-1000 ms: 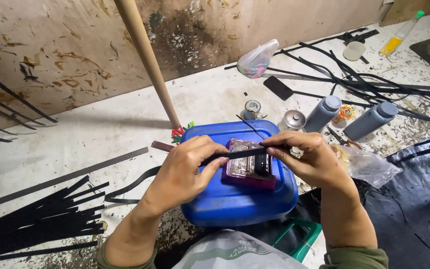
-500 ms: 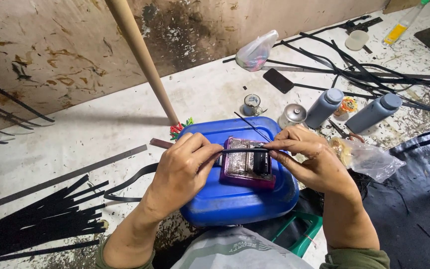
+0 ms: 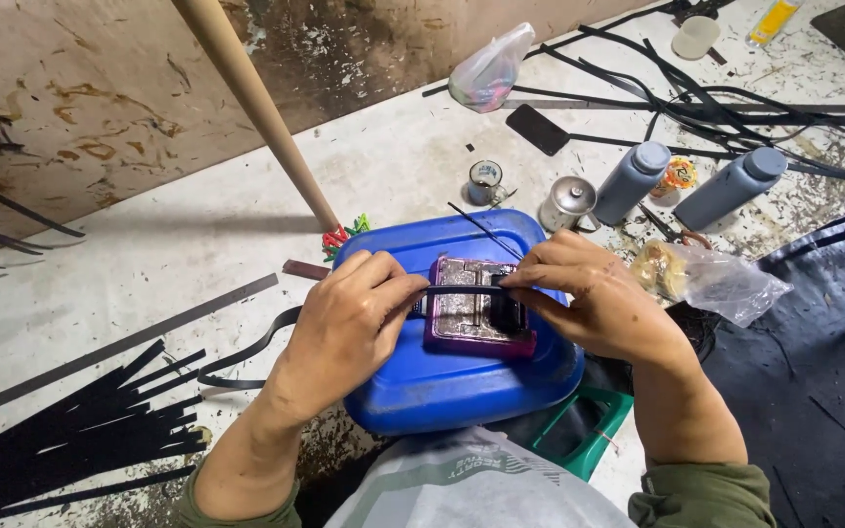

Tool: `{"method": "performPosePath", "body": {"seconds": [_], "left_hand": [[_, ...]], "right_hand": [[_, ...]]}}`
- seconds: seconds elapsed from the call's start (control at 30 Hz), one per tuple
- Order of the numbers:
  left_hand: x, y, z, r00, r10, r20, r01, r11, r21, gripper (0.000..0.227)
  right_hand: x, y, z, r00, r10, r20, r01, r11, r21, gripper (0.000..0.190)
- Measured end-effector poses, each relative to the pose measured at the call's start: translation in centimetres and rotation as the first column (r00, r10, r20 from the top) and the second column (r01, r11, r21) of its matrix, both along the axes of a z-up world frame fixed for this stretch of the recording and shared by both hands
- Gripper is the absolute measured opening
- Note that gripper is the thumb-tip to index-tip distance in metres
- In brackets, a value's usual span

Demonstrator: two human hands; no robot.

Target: The person picks up long black strips, applies a dark coating to them using a small roller on a blue container, and then hangs the coated strips on a wall-mounted rack using colorful clips. The process is repeated for multiple strips.

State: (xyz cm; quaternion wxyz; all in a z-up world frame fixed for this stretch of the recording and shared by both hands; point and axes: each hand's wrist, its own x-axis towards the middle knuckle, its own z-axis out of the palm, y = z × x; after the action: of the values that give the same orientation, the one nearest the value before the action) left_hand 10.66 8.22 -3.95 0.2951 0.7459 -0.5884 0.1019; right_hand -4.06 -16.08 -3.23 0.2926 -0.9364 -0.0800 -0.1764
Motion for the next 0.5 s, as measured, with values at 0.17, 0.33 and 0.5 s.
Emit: {"method": "performPosePath", "body": {"seconds": [0.17, 0.33, 0.5], "left_hand": [[0.4, 0.2, -0.6, 1.000, 0.009, -0.005, -0.009, 0.999, 0.036, 0.009], [0.7, 0.2, -0.5, 1.000, 0.009, 0.003, -0.009, 0.998, 0.061, 0.008], [0.9, 0.2, -0.3, 1.000, 0.007, -0.029, -0.004, 0.996, 0.084, 0.010]], "right_hand": [[0.3, 0.1, -1.1, 0.999, 0.014, 0.041, -0.014, 1.000, -0.009, 0.010], [0.5, 0.1, -1.4, 0.999, -0.022, -0.048, 0.020, 0.999, -0.033, 0.010], [0.5, 0.2, -1.5, 0.997, -0.038, -0.066, 0.036, 0.999, -0.036, 0.009]]}}
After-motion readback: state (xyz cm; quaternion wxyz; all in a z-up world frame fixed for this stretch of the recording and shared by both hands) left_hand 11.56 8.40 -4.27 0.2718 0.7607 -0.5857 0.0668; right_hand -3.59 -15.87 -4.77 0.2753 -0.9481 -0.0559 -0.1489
